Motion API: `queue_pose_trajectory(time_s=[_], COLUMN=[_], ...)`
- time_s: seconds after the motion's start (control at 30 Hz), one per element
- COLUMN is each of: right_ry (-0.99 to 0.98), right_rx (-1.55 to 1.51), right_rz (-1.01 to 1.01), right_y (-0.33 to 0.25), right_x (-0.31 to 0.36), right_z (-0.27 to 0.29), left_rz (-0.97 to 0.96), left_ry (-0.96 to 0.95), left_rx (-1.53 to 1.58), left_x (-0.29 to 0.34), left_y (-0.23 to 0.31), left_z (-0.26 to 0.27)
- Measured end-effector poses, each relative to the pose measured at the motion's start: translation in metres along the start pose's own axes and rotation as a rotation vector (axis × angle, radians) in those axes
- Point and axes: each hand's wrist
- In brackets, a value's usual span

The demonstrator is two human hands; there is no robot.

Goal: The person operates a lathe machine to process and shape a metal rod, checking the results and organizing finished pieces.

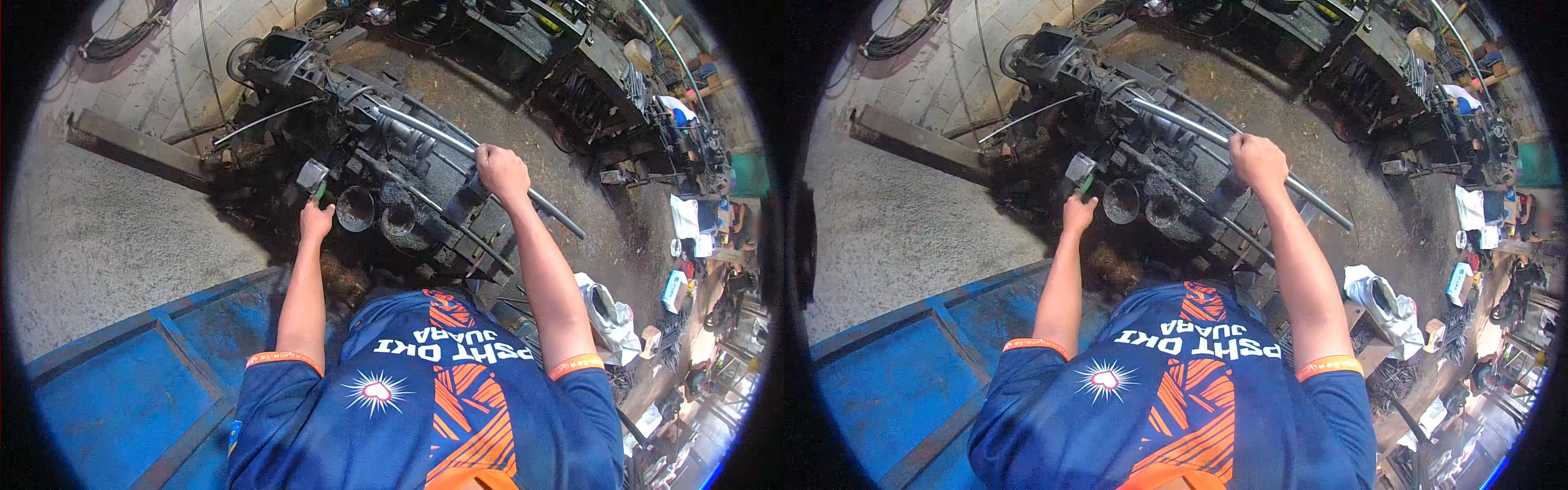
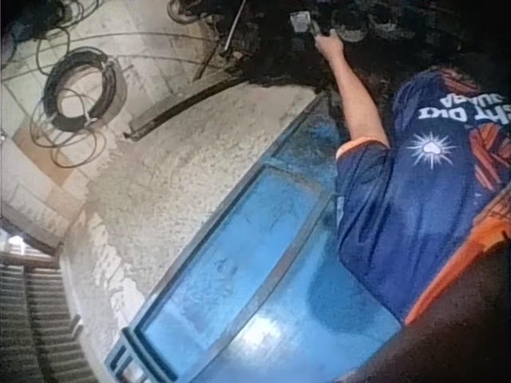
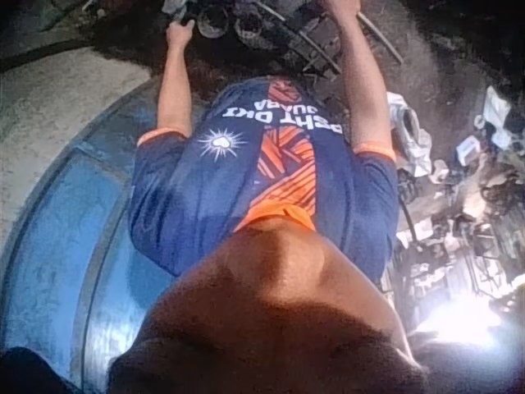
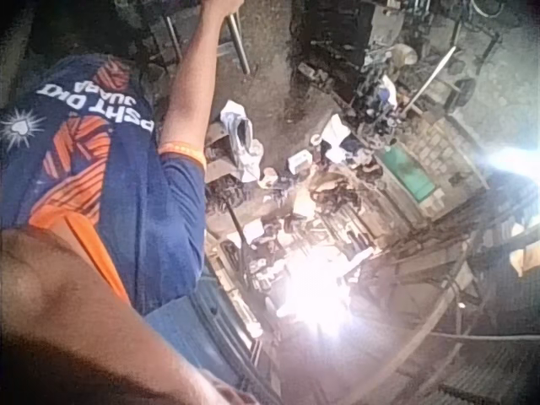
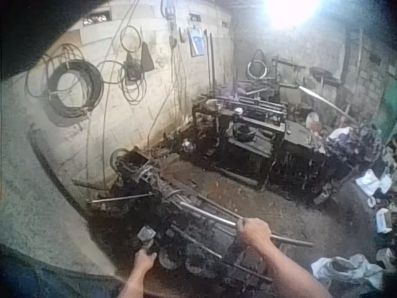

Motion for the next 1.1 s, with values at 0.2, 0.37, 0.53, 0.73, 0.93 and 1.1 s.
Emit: queue_pose_trajectory(time_s=[0.2, 0.37, 0.53, 0.73, 0.93, 1.1], right_ry=[0.007, 0.04, 0.031, 0.048, 0.035, 0.045], right_rx=[-0.016, -0.041, 0.003, -0.023, -0.021, -0.001], right_rz=[-0.001, -0.002, 0.02, 0.035, 0.025, 0.022], right_y=[0.002, 0.004, 0.001, 0.003, 0.001, -0.002], right_x=[-0.002, -0.001, -0.004, -0.004, -0.004, -0.004], right_z=[-0.004, -0.005, -0.005, -0.006, -0.007, -0.005], left_rz=[-0.029, -0.004, -0.034, -0.033, 0.005, -0.021], left_ry=[0.043, -0.043, 0.005, -0.004, -0.033, 0.021], left_rx=[-0.002, 0.023, -0.01, 0.009, -0.013, 0.017], left_x=[0.0, -0.001, -0.001, 0.0, -0.003, -0.001], left_y=[-0.005, 0.001, -0.005, -0.005, -0.011, -0.009], left_z=[-0.004, 0.0, -0.003, -0.003, -0.006, -0.007])
Point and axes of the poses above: each hand's wrist, its own x-axis away from the middle knuckle, its own z-axis out of the back of the hand, y = z × x, and after that the axes turned 10 degrees about -z, right-handed
